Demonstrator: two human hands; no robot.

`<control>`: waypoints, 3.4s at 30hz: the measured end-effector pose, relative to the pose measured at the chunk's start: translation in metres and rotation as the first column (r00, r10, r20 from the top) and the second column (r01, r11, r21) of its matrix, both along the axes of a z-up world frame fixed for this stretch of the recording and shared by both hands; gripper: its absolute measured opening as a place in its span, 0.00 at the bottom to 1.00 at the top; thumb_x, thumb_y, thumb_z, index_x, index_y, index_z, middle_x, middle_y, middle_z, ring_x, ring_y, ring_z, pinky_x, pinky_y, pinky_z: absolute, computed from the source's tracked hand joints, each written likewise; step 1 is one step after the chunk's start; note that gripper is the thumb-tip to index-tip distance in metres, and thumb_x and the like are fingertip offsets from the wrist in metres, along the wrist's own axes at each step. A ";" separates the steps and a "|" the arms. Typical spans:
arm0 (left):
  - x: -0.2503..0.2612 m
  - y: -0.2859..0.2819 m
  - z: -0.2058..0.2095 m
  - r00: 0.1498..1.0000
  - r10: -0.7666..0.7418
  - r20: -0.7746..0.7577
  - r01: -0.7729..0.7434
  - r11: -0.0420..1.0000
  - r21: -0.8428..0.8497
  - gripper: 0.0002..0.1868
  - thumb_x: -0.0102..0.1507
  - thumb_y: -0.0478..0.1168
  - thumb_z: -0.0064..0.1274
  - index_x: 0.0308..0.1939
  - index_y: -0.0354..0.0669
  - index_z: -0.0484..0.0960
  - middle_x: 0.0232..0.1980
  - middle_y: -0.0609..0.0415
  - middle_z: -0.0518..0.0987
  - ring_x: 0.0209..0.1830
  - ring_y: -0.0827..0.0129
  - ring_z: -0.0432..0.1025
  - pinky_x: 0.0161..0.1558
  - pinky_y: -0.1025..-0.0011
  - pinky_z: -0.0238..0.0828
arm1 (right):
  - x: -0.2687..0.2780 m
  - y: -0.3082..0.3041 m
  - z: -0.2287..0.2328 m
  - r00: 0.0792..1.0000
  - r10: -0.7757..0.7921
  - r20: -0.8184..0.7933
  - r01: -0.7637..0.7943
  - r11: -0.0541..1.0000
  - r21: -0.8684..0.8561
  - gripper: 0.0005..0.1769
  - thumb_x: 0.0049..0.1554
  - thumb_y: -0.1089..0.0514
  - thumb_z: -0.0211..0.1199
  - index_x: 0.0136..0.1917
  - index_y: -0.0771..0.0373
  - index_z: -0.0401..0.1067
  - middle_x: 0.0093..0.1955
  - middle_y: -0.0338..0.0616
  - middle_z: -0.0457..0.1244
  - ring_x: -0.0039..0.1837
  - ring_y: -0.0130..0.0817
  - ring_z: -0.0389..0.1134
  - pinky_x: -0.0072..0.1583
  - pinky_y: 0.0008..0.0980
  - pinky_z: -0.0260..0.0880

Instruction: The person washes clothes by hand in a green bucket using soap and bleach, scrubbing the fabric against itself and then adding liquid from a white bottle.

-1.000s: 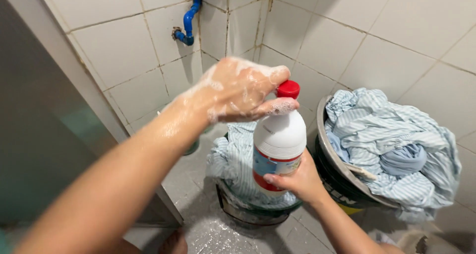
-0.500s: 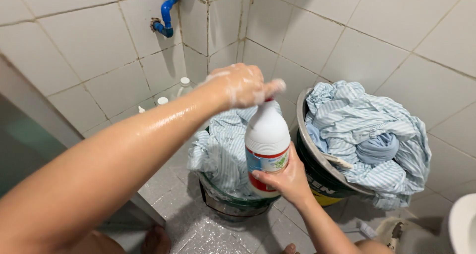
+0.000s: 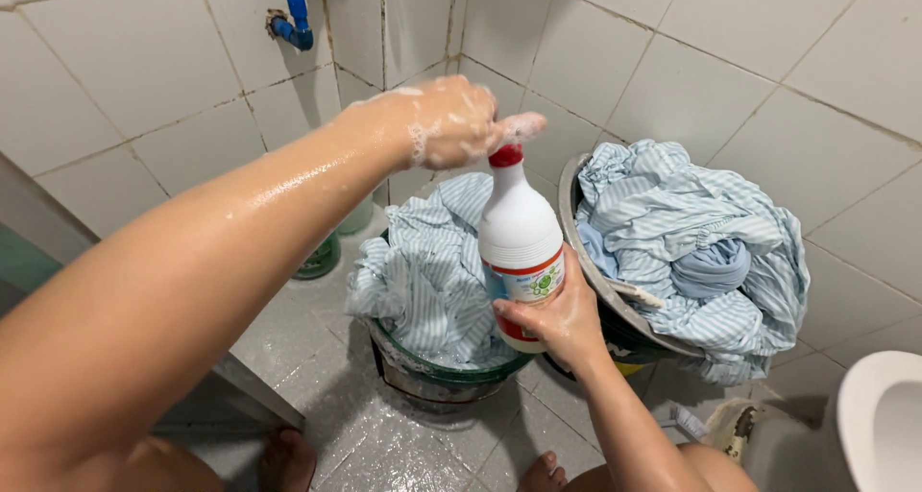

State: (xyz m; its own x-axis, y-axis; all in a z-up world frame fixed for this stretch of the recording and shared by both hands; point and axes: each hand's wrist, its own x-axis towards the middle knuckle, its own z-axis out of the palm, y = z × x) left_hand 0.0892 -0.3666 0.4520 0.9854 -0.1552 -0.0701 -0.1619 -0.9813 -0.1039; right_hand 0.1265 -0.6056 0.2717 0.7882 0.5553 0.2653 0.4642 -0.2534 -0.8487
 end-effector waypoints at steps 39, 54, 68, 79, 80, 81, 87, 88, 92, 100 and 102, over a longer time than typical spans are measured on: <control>0.037 0.056 -0.100 0.852 0.343 -0.395 -0.518 0.655 -0.550 0.32 0.64 0.63 0.54 0.33 0.31 0.84 0.29 0.45 0.83 0.22 0.64 0.78 0.27 0.68 0.78 | 0.002 0.022 -0.020 0.973 -0.107 0.205 0.180 0.905 -0.386 0.59 0.29 0.50 0.82 0.71 0.63 0.62 0.57 0.54 0.69 0.57 0.47 0.73 0.57 0.43 0.71; 0.039 0.050 -0.107 0.838 0.328 -0.436 -0.546 0.472 -0.692 0.13 0.60 0.41 0.53 0.31 0.31 0.82 0.25 0.46 0.81 0.19 0.63 0.75 0.24 0.63 0.76 | -0.004 0.013 -0.003 0.928 -0.095 0.360 0.262 0.853 -0.451 0.56 0.30 0.52 0.80 0.71 0.61 0.64 0.58 0.54 0.68 0.58 0.52 0.70 0.56 0.46 0.70; -0.036 0.045 -0.270 0.888 0.455 -0.066 -0.427 0.763 -0.485 0.32 0.69 0.62 0.32 0.59 0.40 0.75 0.66 0.38 0.72 0.71 0.50 0.60 0.70 0.40 0.44 | 0.013 0.007 -0.009 0.955 -0.090 0.281 0.238 0.798 -0.553 0.55 0.31 0.51 0.79 0.71 0.60 0.65 0.57 0.56 0.69 0.58 0.52 0.71 0.58 0.46 0.70; -0.072 0.047 -0.311 0.817 0.576 0.017 -0.421 0.618 -0.664 0.25 0.73 0.55 0.37 0.59 0.37 0.74 0.68 0.34 0.68 0.83 0.48 0.49 0.79 0.43 0.36 | 0.028 0.019 -0.010 0.955 -0.049 0.294 0.230 0.749 -0.621 0.59 0.29 0.51 0.80 0.73 0.62 0.62 0.57 0.57 0.68 0.59 0.53 0.70 0.58 0.47 0.69; -0.072 0.047 -0.317 0.792 0.609 0.049 -0.381 0.554 -0.740 0.24 0.71 0.53 0.40 0.58 0.37 0.75 0.72 0.33 0.63 0.79 0.42 0.50 0.76 0.45 0.40 | 0.028 0.020 -0.009 0.955 -0.048 0.294 0.229 0.748 -0.623 0.59 0.29 0.51 0.80 0.73 0.62 0.62 0.57 0.57 0.68 0.59 0.53 0.70 0.58 0.47 0.69; -0.072 0.047 -0.321 0.762 0.644 0.075 -0.333 0.487 -0.807 0.23 0.70 0.52 0.43 0.57 0.37 0.75 0.76 0.32 0.58 0.75 0.36 0.51 0.74 0.47 0.44 | 0.029 0.021 -0.008 0.953 -0.038 0.301 0.230 0.738 -0.635 0.59 0.30 0.51 0.80 0.73 0.62 0.62 0.57 0.57 0.68 0.59 0.53 0.70 0.58 0.47 0.69; -0.074 0.047 -0.340 0.718 0.668 0.196 -0.099 0.376 -0.921 0.22 0.72 0.46 0.43 0.65 0.38 0.67 0.77 0.30 0.59 0.74 0.37 0.59 0.71 0.52 0.57 | 0.030 0.029 -0.005 0.953 -0.012 0.302 0.222 0.706 -0.672 0.57 0.30 0.51 0.80 0.72 0.61 0.63 0.56 0.57 0.69 0.58 0.54 0.70 0.57 0.47 0.69; -0.075 0.046 -0.341 0.718 0.669 0.192 -0.101 0.373 -0.922 0.22 0.72 0.46 0.43 0.65 0.38 0.67 0.77 0.30 0.59 0.74 0.37 0.59 0.71 0.52 0.57 | 0.030 0.030 -0.005 0.955 -0.013 0.298 0.222 0.698 -0.681 0.57 0.30 0.51 0.80 0.72 0.61 0.63 0.56 0.57 0.69 0.58 0.54 0.70 0.57 0.47 0.69; -0.074 0.046 -0.343 0.700 0.674 0.237 -0.034 0.363 -0.931 0.20 0.72 0.44 0.45 0.65 0.39 0.66 0.76 0.30 0.62 0.75 0.36 0.60 0.71 0.52 0.59 | 0.029 0.035 -0.004 0.957 -0.005 0.291 0.208 0.711 -0.672 0.57 0.31 0.51 0.79 0.72 0.61 0.63 0.55 0.57 0.69 0.57 0.53 0.71 0.57 0.47 0.69; -0.073 0.047 -0.345 0.692 0.677 0.250 -0.017 0.362 -0.932 0.18 0.72 0.41 0.46 0.62 0.37 0.66 0.74 0.27 0.63 0.73 0.35 0.60 0.70 0.51 0.59 | 0.036 0.040 -0.002 0.946 0.061 0.317 0.194 0.676 -0.711 0.59 0.31 0.49 0.81 0.73 0.62 0.62 0.57 0.58 0.68 0.59 0.55 0.70 0.59 0.47 0.69; -0.072 0.047 -0.347 0.691 0.660 0.295 0.030 0.382 -0.924 0.16 0.72 0.40 0.45 0.61 0.36 0.65 0.70 0.32 0.70 0.77 0.36 0.60 0.73 0.50 0.58 | 0.036 0.040 -0.001 0.943 0.072 0.324 0.191 0.682 -0.706 0.59 0.31 0.49 0.81 0.73 0.63 0.62 0.58 0.58 0.68 0.59 0.55 0.70 0.59 0.47 0.69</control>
